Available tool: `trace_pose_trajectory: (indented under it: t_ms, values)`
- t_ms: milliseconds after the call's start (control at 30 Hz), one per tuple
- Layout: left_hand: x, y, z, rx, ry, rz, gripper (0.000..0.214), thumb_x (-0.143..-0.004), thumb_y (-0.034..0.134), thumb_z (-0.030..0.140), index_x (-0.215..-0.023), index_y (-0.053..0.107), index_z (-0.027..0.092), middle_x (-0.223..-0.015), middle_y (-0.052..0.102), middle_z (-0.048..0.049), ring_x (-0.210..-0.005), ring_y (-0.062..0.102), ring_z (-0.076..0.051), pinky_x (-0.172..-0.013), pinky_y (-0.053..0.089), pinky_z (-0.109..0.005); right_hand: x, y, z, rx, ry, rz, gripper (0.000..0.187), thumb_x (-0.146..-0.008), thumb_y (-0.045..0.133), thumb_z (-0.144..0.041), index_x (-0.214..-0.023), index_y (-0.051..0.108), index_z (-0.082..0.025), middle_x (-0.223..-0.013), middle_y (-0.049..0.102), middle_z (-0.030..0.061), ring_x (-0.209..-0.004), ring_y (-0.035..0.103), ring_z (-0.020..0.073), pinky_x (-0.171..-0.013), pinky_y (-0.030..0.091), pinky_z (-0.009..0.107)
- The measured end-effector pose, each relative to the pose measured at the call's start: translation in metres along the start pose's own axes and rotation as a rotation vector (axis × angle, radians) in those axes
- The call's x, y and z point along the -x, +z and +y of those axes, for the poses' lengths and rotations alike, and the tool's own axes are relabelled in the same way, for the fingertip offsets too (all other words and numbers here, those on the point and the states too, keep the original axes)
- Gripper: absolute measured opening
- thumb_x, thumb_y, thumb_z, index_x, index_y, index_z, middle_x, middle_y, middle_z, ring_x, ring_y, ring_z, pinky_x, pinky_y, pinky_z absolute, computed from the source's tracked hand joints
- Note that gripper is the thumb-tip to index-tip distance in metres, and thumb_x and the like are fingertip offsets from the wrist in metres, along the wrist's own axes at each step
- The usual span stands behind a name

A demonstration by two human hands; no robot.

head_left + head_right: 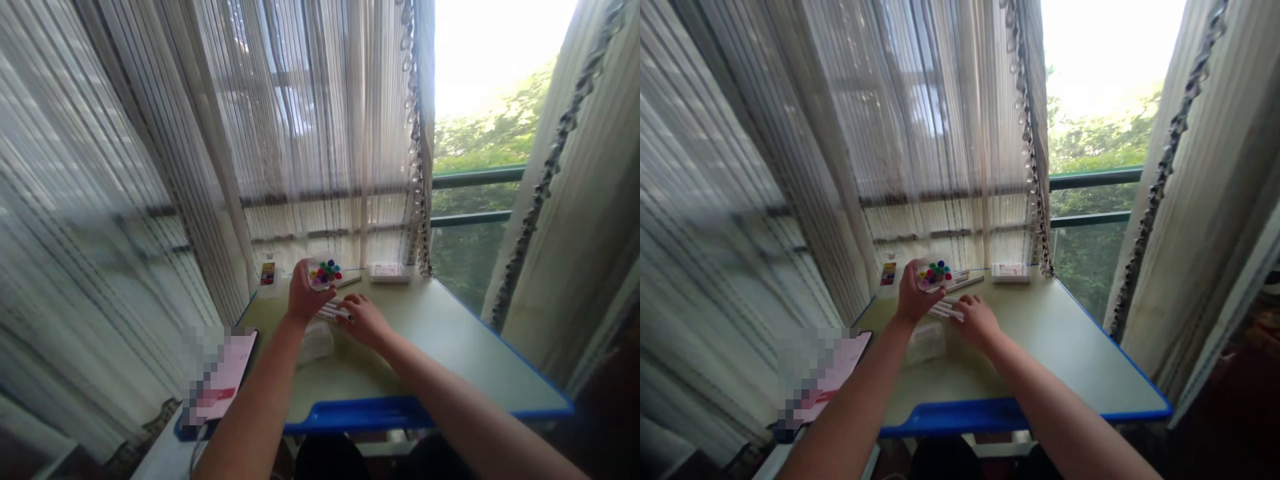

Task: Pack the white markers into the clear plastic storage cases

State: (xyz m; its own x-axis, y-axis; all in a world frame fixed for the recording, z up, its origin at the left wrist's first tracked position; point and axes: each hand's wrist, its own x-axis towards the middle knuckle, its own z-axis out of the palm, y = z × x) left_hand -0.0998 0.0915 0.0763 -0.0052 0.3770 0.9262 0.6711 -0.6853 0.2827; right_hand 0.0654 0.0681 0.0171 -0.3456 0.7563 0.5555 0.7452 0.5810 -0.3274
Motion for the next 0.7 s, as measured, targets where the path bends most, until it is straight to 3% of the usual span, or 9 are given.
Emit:
trace_pose_trajectory:
  t_ms: [133, 233, 400, 567, 700]
  values:
    - [0.015, -0.005, -0.033, -0.030, -0.079, -0.040, 0.060, -0.050, 0.075, 0.022, -0.101, 0.044, 0.024, -0.088, 0.056, -0.0025, -0.078, 0.060, -0.020, -0.070, 0.051, -0.037, 0.004, 0.012, 0.001, 0.089, -0.177, -0.113, 0.022, -0.081, 0.056, -0.027, -0.100, 0.068, -0.026, -0.102, 0.066, 0.0058, -0.097, 0.053, 0.0224, -0.084, 0.042, 0.034]
    - [0.018, -0.008, -0.046, -0.041, -0.103, -0.014, 0.057, -0.050, 0.075, 0.021, -0.098, 0.045, 0.025, -0.086, 0.055, -0.0030, -0.076, 0.059, -0.021, -0.070, 0.050, -0.039, 0.009, 0.010, 0.006, 0.113, -0.167, -0.125, 0.024, -0.079, 0.055, -0.019, -0.099, 0.067, -0.026, -0.099, 0.067, 0.0048, -0.095, 0.054, 0.0219, -0.082, 0.043, 0.033]
    - [0.018, -0.007, -0.042, -0.034, -0.081, 0.046, 0.061, -0.049, 0.076, 0.022, -0.102, 0.045, 0.024, -0.091, 0.056, -0.0053, -0.082, 0.059, -0.023, -0.073, 0.051, -0.041, 0.011, 0.005, 0.005, 0.188, -0.101, -0.137, 0.031, -0.072, 0.056, -0.018, -0.101, 0.065, -0.024, -0.091, 0.068, 0.0060, -0.088, 0.056, 0.0230, -0.074, 0.044, 0.032]
    - [0.020, -0.008, -0.032, -0.077, -0.062, 0.037, 0.070, -0.049, 0.076, 0.028, -0.110, 0.043, 0.019, -0.098, 0.056, -0.0079, -0.092, 0.060, -0.026, -0.078, 0.052, -0.040, 0.013, 0.011, -0.002, 0.226, -0.110, -0.089, 0.015, -0.073, 0.055, -0.023, -0.083, 0.066, -0.023, -0.082, 0.069, 0.0066, -0.080, 0.057, 0.0230, -0.067, 0.044, 0.031]
    - [0.020, -0.009, -0.029, -0.089, -0.049, 0.046, 0.072, -0.049, 0.076, 0.030, -0.112, 0.043, 0.016, -0.101, 0.056, -0.0095, -0.097, 0.060, -0.028, -0.081, 0.052, -0.040, 0.011, 0.002, 0.003, 0.171, -0.054, -0.130, 0.016, -0.077, 0.052, -0.022, -0.079, 0.068, -0.021, -0.078, 0.069, 0.0067, -0.077, 0.059, 0.0213, -0.063, 0.042, 0.028]
